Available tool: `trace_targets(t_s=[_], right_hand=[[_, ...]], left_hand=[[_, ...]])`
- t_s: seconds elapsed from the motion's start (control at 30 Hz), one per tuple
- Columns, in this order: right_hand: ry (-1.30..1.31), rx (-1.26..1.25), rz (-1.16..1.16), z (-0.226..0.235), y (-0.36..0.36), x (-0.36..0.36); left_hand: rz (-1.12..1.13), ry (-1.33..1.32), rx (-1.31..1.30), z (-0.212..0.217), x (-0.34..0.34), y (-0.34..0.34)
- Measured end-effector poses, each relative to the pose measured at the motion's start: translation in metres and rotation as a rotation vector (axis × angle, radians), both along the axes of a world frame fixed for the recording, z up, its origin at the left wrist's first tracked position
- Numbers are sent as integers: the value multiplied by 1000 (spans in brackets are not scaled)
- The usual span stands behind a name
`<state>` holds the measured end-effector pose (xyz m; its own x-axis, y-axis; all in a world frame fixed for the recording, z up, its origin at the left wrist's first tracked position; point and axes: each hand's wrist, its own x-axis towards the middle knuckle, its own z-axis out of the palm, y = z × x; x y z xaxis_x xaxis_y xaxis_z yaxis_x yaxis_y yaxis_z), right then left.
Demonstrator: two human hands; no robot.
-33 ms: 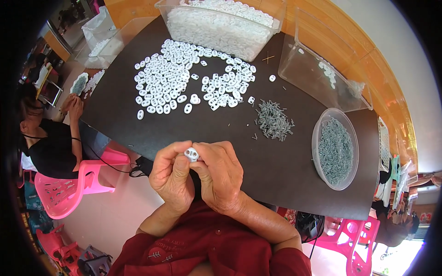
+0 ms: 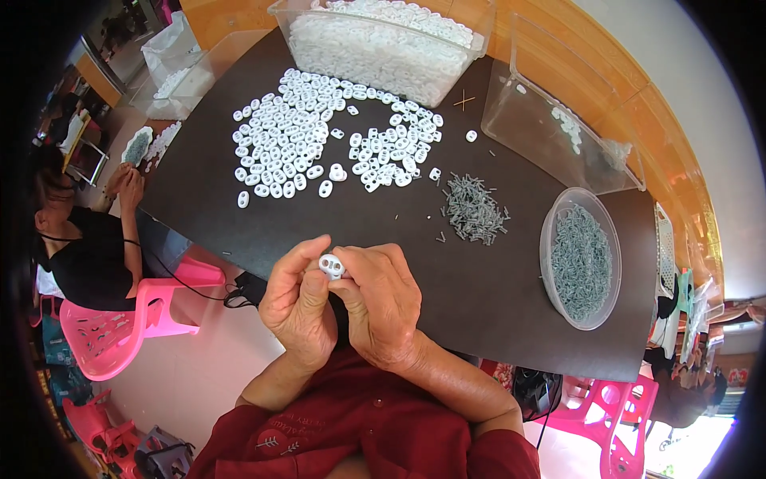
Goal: Manually inserting metal pins into small white plastic electrical connector housings.
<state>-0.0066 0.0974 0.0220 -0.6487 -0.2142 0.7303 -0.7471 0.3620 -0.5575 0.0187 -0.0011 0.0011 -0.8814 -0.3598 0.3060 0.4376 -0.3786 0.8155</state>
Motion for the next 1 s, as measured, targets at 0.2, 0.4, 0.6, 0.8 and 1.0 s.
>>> trace_targets(t_s=[0.2,0.4,0.6,0.8,1.0], right_hand=[[-54,-48,-34,-6,-3,3],[-8,-42,-64,-11,-5,0],[-33,-47,-77,-12,-8,2],[-11,-39,-79,-15,-9,4],[19,-55,-42,-16,-6,3]], left_hand=[[-18,-23,-20,-9,0,2],[10,-40,-10,-12,-2,7],[-4,-42,30,-11,-1,7],[49,-14,-43,-16,4,6],[119,9,-122,-13,4,8]])
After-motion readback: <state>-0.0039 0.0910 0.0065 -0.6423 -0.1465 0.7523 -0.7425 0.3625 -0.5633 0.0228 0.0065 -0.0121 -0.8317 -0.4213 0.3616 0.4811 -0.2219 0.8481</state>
